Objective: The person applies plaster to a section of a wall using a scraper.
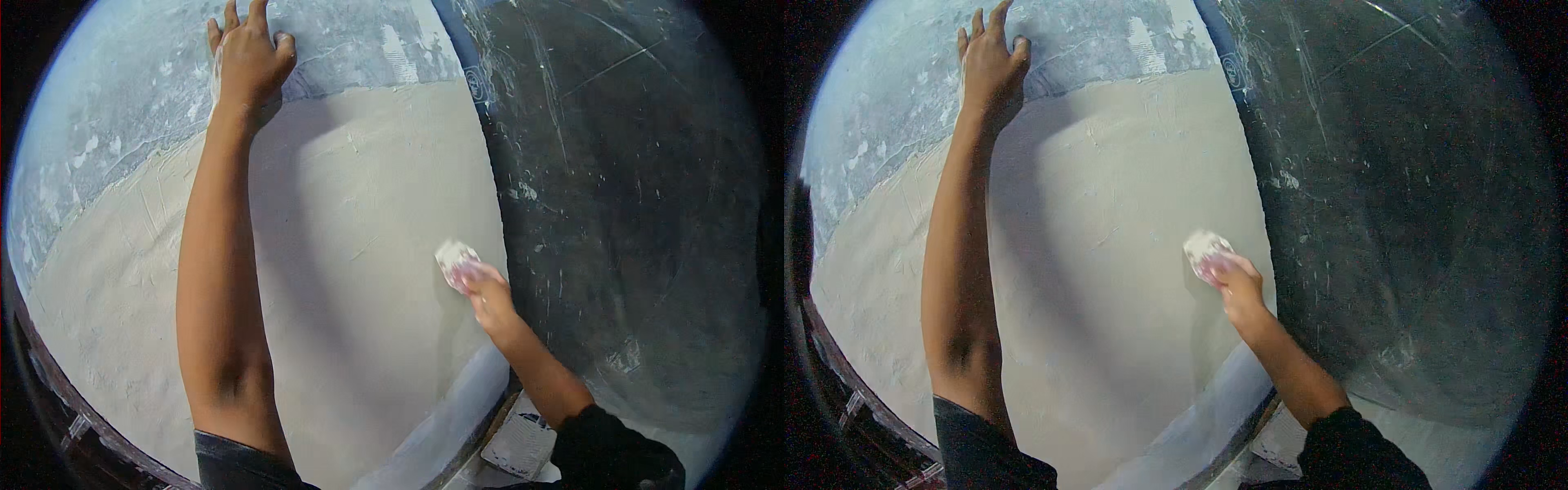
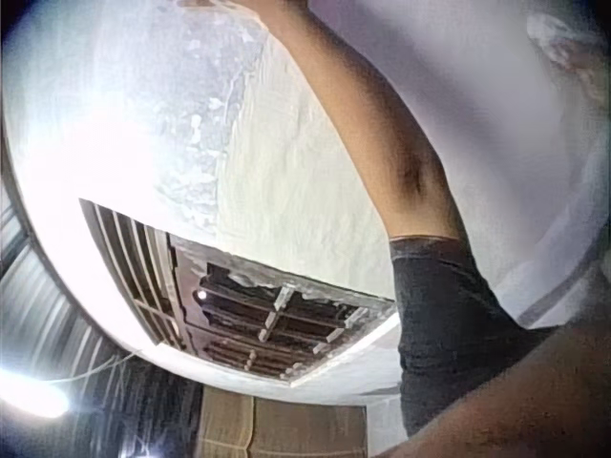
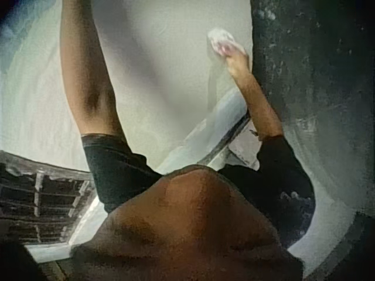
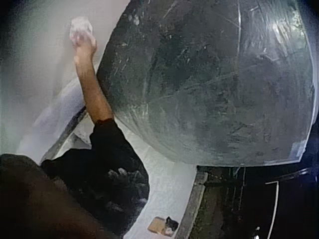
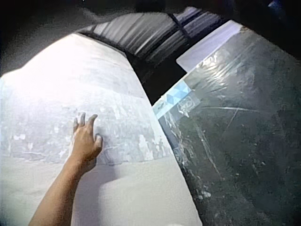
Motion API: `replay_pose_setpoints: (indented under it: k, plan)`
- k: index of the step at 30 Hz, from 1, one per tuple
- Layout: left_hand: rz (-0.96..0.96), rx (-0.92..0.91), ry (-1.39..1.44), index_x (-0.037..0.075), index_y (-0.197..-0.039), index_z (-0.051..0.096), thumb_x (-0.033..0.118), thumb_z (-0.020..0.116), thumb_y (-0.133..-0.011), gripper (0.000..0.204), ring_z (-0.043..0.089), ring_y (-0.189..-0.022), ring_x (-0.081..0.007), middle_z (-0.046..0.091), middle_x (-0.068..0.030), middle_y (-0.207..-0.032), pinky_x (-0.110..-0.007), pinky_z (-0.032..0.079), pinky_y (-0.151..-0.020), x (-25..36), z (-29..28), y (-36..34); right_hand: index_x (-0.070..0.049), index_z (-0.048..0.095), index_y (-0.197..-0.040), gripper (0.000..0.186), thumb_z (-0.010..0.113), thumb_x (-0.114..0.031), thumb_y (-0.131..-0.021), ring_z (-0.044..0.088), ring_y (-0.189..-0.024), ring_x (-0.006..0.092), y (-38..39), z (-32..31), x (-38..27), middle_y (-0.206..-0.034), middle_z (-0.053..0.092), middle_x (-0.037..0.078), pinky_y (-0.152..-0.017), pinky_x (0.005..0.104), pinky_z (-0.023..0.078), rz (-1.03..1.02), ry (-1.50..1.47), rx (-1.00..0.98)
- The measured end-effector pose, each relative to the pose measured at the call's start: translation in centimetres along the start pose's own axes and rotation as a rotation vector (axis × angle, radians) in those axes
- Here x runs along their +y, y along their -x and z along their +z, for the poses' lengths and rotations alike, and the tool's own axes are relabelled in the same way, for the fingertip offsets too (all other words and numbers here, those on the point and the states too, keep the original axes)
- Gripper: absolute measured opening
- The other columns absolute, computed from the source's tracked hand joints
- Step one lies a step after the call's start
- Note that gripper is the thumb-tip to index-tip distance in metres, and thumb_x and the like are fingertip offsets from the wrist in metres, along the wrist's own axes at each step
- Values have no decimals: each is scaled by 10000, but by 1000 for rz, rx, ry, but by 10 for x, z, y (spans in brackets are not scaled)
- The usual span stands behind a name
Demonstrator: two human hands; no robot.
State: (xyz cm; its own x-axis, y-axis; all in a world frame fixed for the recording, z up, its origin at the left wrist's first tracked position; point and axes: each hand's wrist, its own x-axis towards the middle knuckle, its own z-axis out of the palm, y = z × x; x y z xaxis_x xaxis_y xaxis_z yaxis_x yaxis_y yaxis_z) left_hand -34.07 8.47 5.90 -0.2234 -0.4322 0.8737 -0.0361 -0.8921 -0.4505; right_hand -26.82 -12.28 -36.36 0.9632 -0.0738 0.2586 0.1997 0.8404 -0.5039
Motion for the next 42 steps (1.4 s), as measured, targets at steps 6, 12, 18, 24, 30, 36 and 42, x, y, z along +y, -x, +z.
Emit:
replay_pose_setpoints:
  k: [6, 12, 18, 24, 30, 36, 42]
  plan:
    - [-1, 23, -10, -15, -1380, 467, 100, 553, -790, 608, 344, -1383, -490, 474, -377, -1343, -543, 171, -1219, -8, -3, 1, 68, 517, -1281, 462, 542, 155, -827, 610, -1161, 294, -50, 85, -74, -1253, 607, 205, -995, 368, 513, -184, -52, -107]
    - [1, 25, 32, -12, -1381, 465, 94, 556, -789, 609, 335, -1389, -488, 463, -371, -1354, -544, 171, -1219, 2, 9, -1, 58, 543, -1213, 357, 558, 112, -860, 667, -989, 256, -155, 123, -103, -1124, 643, 171, -855, 337, 549, -336, 79, -62]
    - [-28, 2, 29, -10, -1379, 461, 87, 556, -798, 596, 333, -1394, -482, 479, -366, -1339, -542, 163, -1222, 1, -7, 4, 76, 435, -1361, 510, 528, 153, -865, 598, -1197, 317, -37, -16, -9, -1281, 582, 213, -1018, 396, 515, 54, 16, 88]
    - [4, -12, 34, -5, -1378, 460, 82, 569, -792, 603, 331, -1397, -480, 475, -372, -1337, -536, 159, -1225, 4, -4, 2, 83, 485, -1276, 412, 506, 134, -868, 611, -1172, 339, -70, 9, -59, -1267, 593, 232, -1026, 424, 508, -195, -27, -120]
    - [24, 17, 13, 2, -1379, 462, 97, 569, -790, 607, 340, -1389, -487, 464, -384, -1342, -547, 167, -1219, 3, 9, 0, 113, 447, -1350, 471, 505, 129, -883, 621, -1131, 273, -159, 141, -119, -1277, 599, 197, -987, 335, 502, -324, 24, -184]
    - [24, -24, -11, -7, -1377, 457, 106, 556, -805, 591, 334, -1391, -489, 460, -382, -1349, -545, 162, -1222, -3, -7, -1, 72, 567, -1246, 391, 587, 53, -856, 620, -1153, 271, -82, 7, -17, -1235, 632, 162, -986, 366, 513, -92, 80, -4]
    - [-9, -113, 26, -14, -1387, 439, 91, 557, -810, 598, 315, -1407, -478, 463, -365, -1358, -544, 141, -1227, 21, -7, 3, 72, 476, -1336, 486, 573, 90, -860, 588, -1206, 306, -66, -54, -35, -1235, 611, 206, -1033, 438, 493, -190, 60, -155]
